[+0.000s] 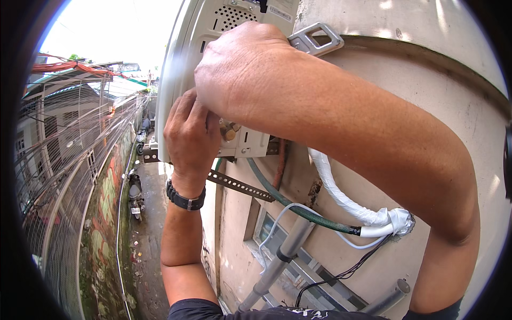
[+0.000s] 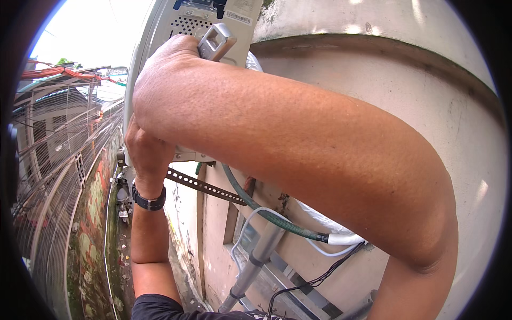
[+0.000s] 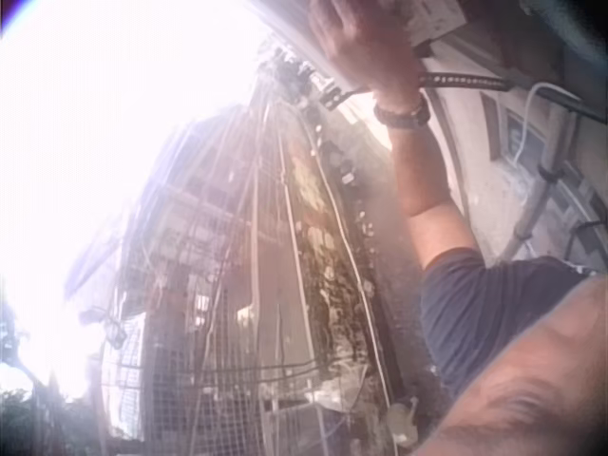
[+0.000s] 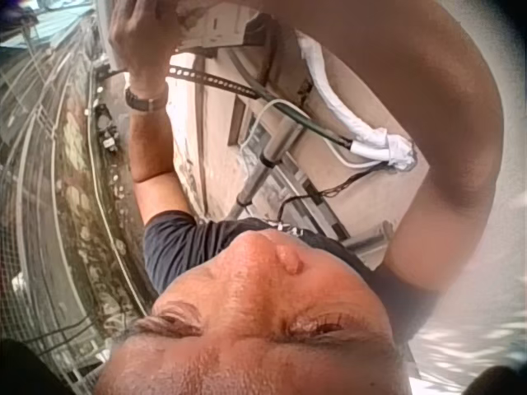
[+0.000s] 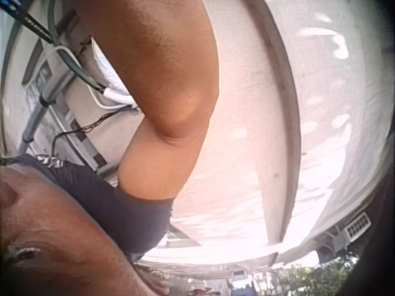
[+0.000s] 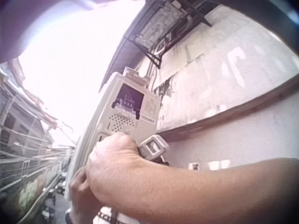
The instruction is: The person works on an air conditioning unit using wrenches to tighten or loosen pipe connections and a screwdriver to adjust components on the external unit while standing on a ladder.
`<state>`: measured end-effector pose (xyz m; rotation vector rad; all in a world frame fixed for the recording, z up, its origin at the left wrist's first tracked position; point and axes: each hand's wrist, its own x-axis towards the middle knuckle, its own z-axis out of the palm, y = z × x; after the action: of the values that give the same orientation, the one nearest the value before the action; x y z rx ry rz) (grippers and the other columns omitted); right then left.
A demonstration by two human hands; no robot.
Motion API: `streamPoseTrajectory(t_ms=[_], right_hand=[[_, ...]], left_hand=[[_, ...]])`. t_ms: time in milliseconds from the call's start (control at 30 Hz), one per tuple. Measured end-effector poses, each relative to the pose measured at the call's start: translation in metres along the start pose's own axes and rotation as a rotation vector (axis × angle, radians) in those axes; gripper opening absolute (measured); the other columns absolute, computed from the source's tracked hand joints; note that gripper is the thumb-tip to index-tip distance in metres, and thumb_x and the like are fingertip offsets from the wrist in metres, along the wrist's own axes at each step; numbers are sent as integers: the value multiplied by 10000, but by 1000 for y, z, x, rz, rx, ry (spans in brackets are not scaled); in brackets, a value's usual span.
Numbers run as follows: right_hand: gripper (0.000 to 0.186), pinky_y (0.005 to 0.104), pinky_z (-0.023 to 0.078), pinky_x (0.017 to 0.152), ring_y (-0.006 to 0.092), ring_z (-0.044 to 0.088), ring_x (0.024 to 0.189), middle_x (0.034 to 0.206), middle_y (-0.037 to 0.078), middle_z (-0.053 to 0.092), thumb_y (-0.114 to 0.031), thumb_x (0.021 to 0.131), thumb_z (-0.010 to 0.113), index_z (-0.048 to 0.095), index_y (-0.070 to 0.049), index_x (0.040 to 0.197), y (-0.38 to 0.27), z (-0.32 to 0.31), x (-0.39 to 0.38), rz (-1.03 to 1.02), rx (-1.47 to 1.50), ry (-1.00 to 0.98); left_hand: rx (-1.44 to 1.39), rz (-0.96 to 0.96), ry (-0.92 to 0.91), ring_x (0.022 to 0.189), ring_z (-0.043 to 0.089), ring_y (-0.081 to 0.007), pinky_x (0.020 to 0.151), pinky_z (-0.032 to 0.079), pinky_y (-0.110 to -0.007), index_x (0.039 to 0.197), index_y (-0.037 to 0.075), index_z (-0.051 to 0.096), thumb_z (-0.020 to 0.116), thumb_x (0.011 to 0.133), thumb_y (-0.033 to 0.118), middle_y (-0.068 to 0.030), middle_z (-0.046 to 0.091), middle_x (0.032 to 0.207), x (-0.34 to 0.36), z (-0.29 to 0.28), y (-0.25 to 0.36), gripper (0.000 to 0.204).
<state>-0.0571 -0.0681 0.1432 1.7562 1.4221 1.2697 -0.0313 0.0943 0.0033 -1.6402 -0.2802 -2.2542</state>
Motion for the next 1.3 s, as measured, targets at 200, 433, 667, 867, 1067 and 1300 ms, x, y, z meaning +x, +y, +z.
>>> streamPoseTrajectory(t_ms=[200,433,667,867,1067,1300], right_hand=[[188,330,612,838,213,753,1018,1032,77,786,-220,852,794,819,-153,1026,7,20,-6,-124,-1,169],[206,304,600,871,201,742,1053,1018,59,786,-196,808,821,829,-182,1013,6,28,-17,-111,114,236],[231,311,588,883,200,719,1073,1060,76,758,-188,824,811,796,-159,1053,10,26,-14,-161,168,202],[252,326,571,891,212,696,1075,1103,101,718,-209,868,776,747,-122,1103,28,23,-17,-198,185,129],[284,340,555,900,223,672,1076,1146,126,678,-229,912,740,697,-86,1153,54,5,-16,-230,183,-16],[331,357,536,910,237,645,1078,1196,155,631,-253,963,699,640,-43,1211,73,28,-14,-309,478,130]], left_hand=[[12,45,2,996,701,-360,872,575,-442,1063,-7,716,682,850,-1,-160,728,1084,1,-4,-4,216],[-45,8,2,954,705,-361,818,576,-431,1026,-9,712,730,823,31,-166,730,1066,-4,-4,2,208],[66,-21,38,821,686,-349,754,561,-445,1019,-11,678,772,817,54,-139,702,977,-2,-5,-5,232],[-35,135,22,925,614,-334,809,493,-441,1157,56,613,794,857,160,-135,637,1014,-26,-6,16,366],[37,118,47,892,610,-281,795,486,-422,1077,82,693,895,770,203,-84,639,995,-41,9,21,387],[48,0,-46,894,629,-297,775,511,-404,1083,33,706,847,829,122,-106,651,1003,-50,-14,13,304]])
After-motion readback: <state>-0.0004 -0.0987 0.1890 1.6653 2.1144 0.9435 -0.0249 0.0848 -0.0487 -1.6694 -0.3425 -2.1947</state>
